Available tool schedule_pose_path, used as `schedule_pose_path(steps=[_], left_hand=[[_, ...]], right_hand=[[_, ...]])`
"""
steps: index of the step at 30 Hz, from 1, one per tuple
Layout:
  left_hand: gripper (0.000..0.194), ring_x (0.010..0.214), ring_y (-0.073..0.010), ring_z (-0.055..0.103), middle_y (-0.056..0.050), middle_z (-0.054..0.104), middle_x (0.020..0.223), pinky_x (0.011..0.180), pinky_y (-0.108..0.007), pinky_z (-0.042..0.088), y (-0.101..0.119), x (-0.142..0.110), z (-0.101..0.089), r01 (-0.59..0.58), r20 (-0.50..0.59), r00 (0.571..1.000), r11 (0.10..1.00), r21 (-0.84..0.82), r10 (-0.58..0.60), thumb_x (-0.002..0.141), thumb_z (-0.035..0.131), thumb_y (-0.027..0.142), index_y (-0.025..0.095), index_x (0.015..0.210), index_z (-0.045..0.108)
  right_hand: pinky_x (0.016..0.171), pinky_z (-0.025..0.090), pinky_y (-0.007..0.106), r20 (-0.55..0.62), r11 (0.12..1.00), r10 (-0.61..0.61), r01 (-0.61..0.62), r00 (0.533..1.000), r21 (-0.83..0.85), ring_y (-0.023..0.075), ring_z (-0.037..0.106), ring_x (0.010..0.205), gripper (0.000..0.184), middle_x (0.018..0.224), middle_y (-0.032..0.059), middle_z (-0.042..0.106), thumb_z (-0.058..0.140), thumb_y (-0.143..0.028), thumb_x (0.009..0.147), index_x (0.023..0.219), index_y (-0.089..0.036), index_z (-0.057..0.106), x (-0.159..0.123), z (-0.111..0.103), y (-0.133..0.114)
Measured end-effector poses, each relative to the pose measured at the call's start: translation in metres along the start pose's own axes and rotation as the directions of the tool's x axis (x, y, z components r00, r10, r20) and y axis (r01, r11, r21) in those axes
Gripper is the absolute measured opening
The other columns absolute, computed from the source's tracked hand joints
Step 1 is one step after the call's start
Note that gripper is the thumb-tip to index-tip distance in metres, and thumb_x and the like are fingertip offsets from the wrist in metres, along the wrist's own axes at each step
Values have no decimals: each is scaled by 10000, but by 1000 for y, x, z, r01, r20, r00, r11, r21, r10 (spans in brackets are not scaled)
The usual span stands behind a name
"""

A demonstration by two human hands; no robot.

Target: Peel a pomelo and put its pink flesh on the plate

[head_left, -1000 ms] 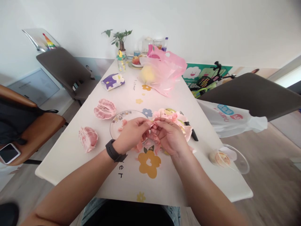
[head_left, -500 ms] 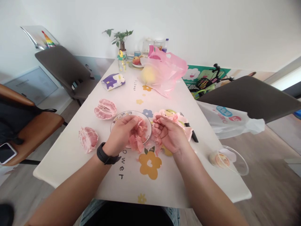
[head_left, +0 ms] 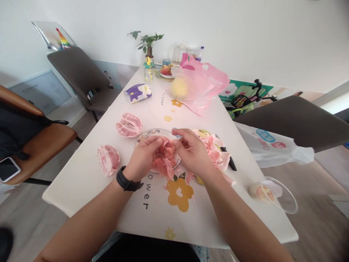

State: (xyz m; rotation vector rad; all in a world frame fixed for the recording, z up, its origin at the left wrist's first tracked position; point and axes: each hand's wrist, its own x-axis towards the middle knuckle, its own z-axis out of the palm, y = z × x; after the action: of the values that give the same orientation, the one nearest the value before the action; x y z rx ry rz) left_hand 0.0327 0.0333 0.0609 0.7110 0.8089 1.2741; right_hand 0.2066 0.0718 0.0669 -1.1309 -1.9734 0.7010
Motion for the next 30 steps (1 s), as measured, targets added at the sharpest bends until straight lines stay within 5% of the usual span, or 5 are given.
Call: schedule_pose_path(steps=[4, 10, 16, 19, 30], left_hand=[[170, 666, -123, 638, -41, 679, 782, 618, -233, 505, -1, 0, -2, -1, 9, 1000, 999, 48, 1, 916, 676, 306, 145, 891, 721], [175, 660, -114, 626, -22, 666, 774, 627, -235, 505, -3, -1, -4, -44, -47, 998, 985, 167, 52, 941, 657, 326, 167, 905, 723], [172, 662, -121, 639, -26, 680, 766, 625, -237, 510, -5, -2, -4, -59, -30, 997, 985, 160, 64, 954, 623, 307, 179, 906, 728], [159, 659, -118, 637, -18, 683, 763, 631, -234, 514, -6, -1, -5, -81, -39, 995, 982, 173, 89, 952, 633, 308, 185, 925, 730], [215, 730, -130, 648, -34, 699, 814, 708, -256, 554, -13, -1, -5, -107, -87, 988, 976, 187, 125, 954, 652, 373, 180, 923, 743]], right_hand=[[732, 565, 329, 21, 997, -74, 74, 997, -22, 157, 656, 804, 171, 1098, 46, 672, 642, -260, 979, 1115, -277, 744, -2, 0, -7], [756, 541, 342, -95, 969, -193, 175, 976, -172, 188, 666, 875, 121, 1011, 43, 684, 629, -201, 985, 952, -260, 730, -3, 7, -8], [705, 514, 330, -80, 985, -62, 48, 995, -165, 173, 650, 788, 109, 1011, 47, 718, 657, -262, 977, 1073, -240, 704, -3, 7, -11], [690, 492, 315, -65, 988, -31, 21, 997, -150, 169, 640, 780, 75, 928, 28, 722, 643, -256, 984, 949, -241, 709, -3, 7, -12], [629, 442, 292, -154, 973, -111, 76, 982, -217, 161, 602, 722, 173, 795, 11, 661, 605, -207, 949, 783, -233, 564, -14, 23, -19]])
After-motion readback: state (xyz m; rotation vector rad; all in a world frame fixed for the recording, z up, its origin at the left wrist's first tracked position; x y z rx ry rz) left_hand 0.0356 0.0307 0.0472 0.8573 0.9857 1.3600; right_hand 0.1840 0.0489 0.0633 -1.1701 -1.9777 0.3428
